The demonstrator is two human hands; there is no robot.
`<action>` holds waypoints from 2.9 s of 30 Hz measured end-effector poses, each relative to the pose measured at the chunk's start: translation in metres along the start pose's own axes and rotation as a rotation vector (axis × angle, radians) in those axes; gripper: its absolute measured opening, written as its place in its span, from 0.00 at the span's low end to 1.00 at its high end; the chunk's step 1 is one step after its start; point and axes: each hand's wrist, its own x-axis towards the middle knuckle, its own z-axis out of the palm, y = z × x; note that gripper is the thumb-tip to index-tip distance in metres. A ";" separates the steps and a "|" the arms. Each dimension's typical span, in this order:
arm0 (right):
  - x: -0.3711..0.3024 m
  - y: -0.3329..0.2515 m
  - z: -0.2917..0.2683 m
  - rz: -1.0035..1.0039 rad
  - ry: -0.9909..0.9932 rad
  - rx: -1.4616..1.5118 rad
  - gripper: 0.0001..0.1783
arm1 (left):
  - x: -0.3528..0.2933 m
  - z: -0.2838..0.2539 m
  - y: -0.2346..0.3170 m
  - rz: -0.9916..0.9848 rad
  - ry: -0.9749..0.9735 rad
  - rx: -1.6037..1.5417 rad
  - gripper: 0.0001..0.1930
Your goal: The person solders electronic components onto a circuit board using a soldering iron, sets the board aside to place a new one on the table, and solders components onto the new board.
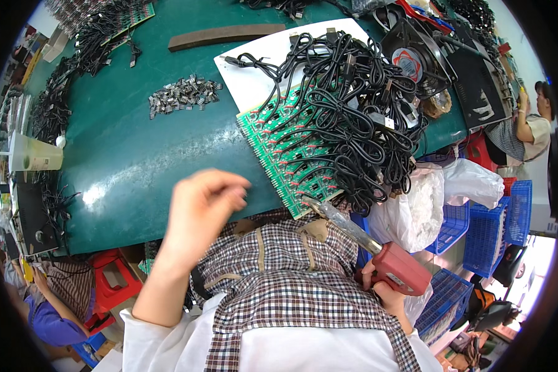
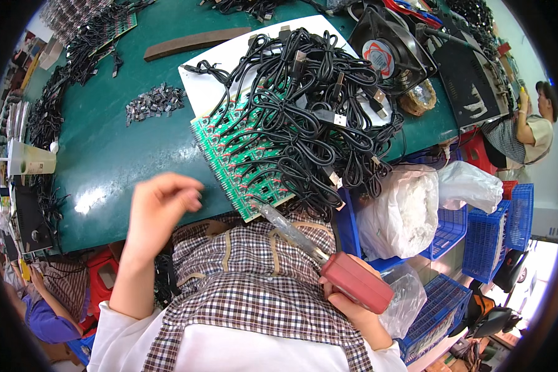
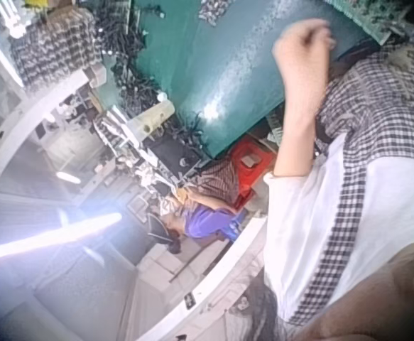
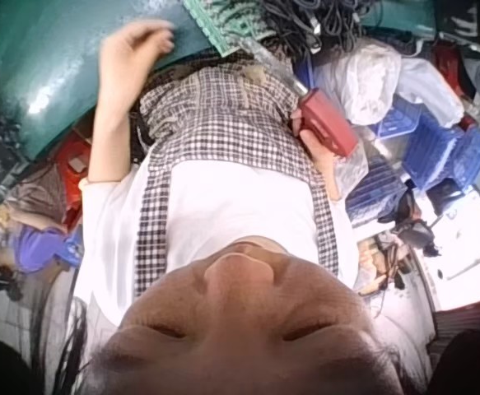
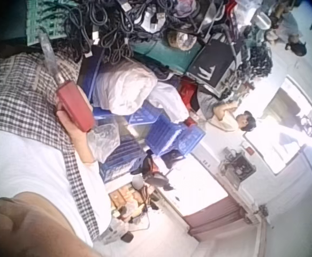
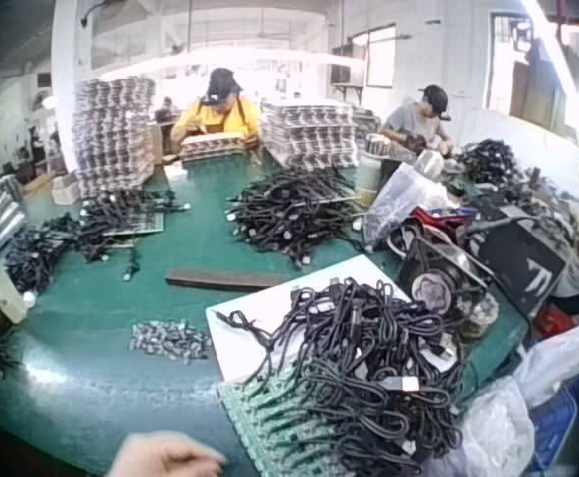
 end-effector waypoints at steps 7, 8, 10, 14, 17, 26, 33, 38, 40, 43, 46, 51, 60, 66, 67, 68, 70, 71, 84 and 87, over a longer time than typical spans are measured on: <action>0.000 -0.004 0.000 0.023 -0.036 0.076 0.34 | -0.035 0.057 -0.001 -0.107 0.019 -0.509 0.06; 0.000 -0.006 0.001 0.026 -0.018 0.053 0.35 | -0.036 0.060 -0.002 -0.099 0.023 -0.508 0.06; -0.001 -0.008 0.001 0.028 0.001 0.030 0.35 | -0.035 0.063 -0.003 -0.110 0.027 -0.541 0.06; -0.002 -0.004 -0.006 0.075 -0.030 0.068 0.35 | -0.035 0.063 0.000 -0.140 0.037 -0.589 0.06; -0.002 -0.001 -0.006 0.074 -0.025 0.083 0.35 | -0.035 0.063 -0.001 -0.052 0.084 -0.504 0.06; -0.003 0.002 -0.004 0.013 -0.017 0.180 0.38 | -0.034 0.059 -0.008 -0.092 0.029 -0.656 0.04; -0.002 0.001 -0.004 -0.020 -0.071 0.249 0.39 | -0.039 0.060 0.001 -0.057 0.036 -0.507 0.05; -0.004 0.002 -0.001 -0.024 -0.033 0.255 0.38 | -0.038 0.060 0.001 -0.075 -0.006 -0.488 0.05; -0.005 0.002 -0.002 -0.019 -0.029 0.256 0.38 | -0.037 0.060 0.001 -0.076 0.000 -0.475 0.05; -0.003 -0.002 -0.002 -0.006 -0.040 0.240 0.39 | -0.033 0.063 0.003 -0.071 0.010 -0.464 0.05; -0.002 -0.002 -0.005 0.040 -0.075 0.176 0.36 | -0.029 0.064 0.002 -0.080 0.013 -0.501 0.07; 0.001 -0.009 0.000 0.088 -0.076 0.106 0.34 | -0.029 0.067 0.003 -0.107 0.023 -0.537 0.09; -0.002 0.000 -0.003 0.097 -0.025 0.043 0.36 | -0.030 0.072 0.001 -0.089 0.067 -0.553 0.09; -0.002 0.013 -0.017 0.071 -0.081 -0.120 0.37 | -0.029 0.072 0.000 -0.069 0.051 -0.540 0.08; -0.002 0.013 -0.017 0.071 -0.083 -0.118 0.37 | -0.029 0.072 0.000 -0.070 0.053 -0.544 0.08; -0.002 0.013 -0.015 0.062 -0.072 -0.137 0.37 | -0.029 0.073 0.000 -0.070 0.054 -0.549 0.08; -0.001 0.010 -0.012 0.052 -0.062 -0.156 0.37 | -0.029 0.073 0.000 -0.066 0.055 -0.548 0.08; 0.000 0.008 -0.010 0.047 -0.057 -0.137 0.37 | -0.029 0.073 0.000 -0.063 0.055 -0.549 0.08; 0.000 0.024 -0.027 -0.146 -0.106 -0.415 0.39 | -0.030 0.074 -0.001 -0.042 0.060 -0.533 0.08; -0.003 0.023 -0.026 -0.123 -0.071 -0.388 0.38 | -0.030 0.074 -0.002 -0.057 0.062 -0.524 0.08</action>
